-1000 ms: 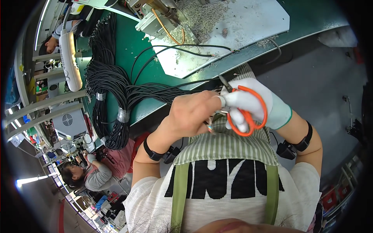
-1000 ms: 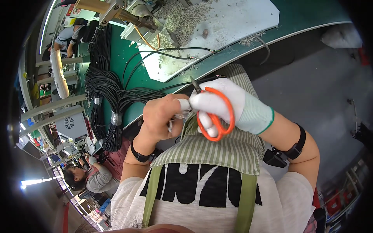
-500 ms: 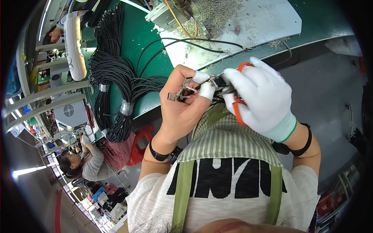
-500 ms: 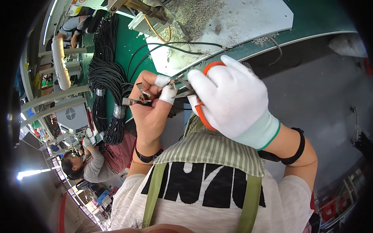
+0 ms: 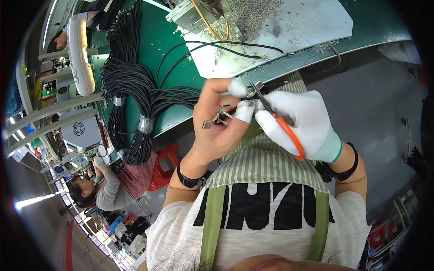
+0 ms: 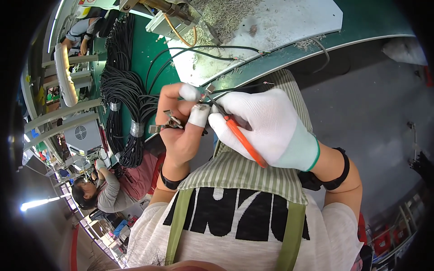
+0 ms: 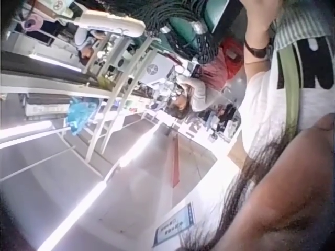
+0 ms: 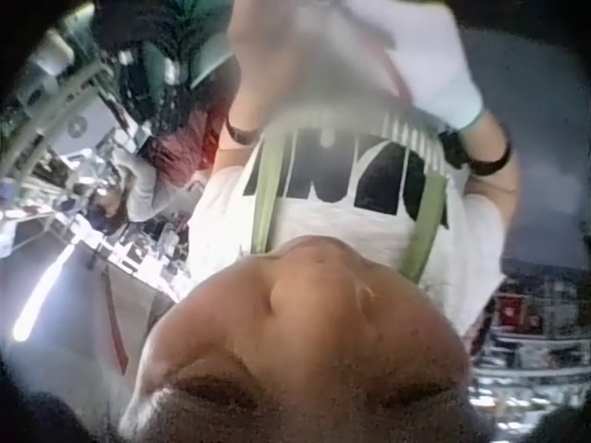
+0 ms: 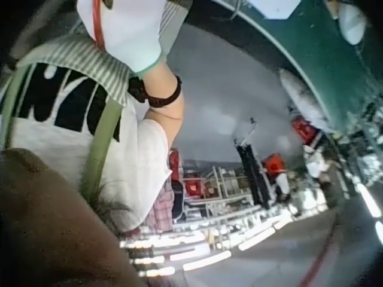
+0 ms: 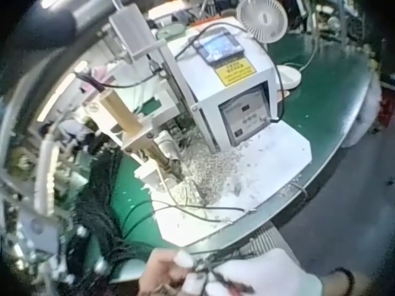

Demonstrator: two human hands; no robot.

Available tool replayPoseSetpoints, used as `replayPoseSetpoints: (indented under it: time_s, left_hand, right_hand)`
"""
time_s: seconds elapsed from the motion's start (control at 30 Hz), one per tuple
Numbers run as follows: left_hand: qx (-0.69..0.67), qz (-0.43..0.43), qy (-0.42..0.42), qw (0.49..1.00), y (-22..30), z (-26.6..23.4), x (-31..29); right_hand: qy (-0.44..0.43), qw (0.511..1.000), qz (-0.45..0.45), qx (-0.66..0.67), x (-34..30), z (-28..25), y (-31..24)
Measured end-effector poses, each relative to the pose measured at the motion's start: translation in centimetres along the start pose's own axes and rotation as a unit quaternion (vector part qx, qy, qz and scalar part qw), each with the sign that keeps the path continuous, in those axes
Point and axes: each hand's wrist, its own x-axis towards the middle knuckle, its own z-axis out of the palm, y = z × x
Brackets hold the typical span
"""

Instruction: The person processes a bundle of cables by picking up a cable, trimming the wire ends with shears, and inserting the cable into a soldering machine. After the machine cycles, the person removes the cable and places it onto a growing pile on the workbench.

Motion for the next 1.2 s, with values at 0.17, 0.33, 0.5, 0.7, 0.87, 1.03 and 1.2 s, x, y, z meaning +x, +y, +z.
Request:
replayPoseSetpoints:
  time_s: [0.17,0.33,0.5,0.7,0.87,1.03,1.2]
  left_hand:
    - [0.022,-0.057,0.037,0.997,0.3,0.1,0.1]
    - [0.035,-0.094,0.034,0.994,-0.1,0.0,0.4]
    - [0.007,-0.164,0.016,0.986,-0.2,0.0,1.4]
    - [0.030,-0.243,0.023,0.969,-2.0,-2.8,3.9]
    - [-0.112,-0.289,0.017,0.951,-4.4,-5.2,9.2]
    - [-0.166,-0.288,-0.026,0.943,-5.5,-4.2,12.4]
    - [-0.037,-0.249,-0.022,0.967,-4.8,-3.9,13.2]
  right_hand:
    - [0.071,0.996,-0.038,-0.046,0.6,1.4,1.6]
    - [0.155,0.950,-0.139,-0.232,0.9,2.0,2.6]
    - [0.006,0.998,-0.016,-0.056,-0.1,1.3,3.1]
    - [0.047,0.996,0.075,0.005,0.4,-0.5,4.6]
    - [0.007,0.974,0.177,0.145,7.3,-4.2,4.3]
    - [-0.074,0.995,-0.015,0.069,13.3,-4.9,7.9]
    - [-0.132,0.988,-0.046,0.064,14.8,-4.7,9.1]
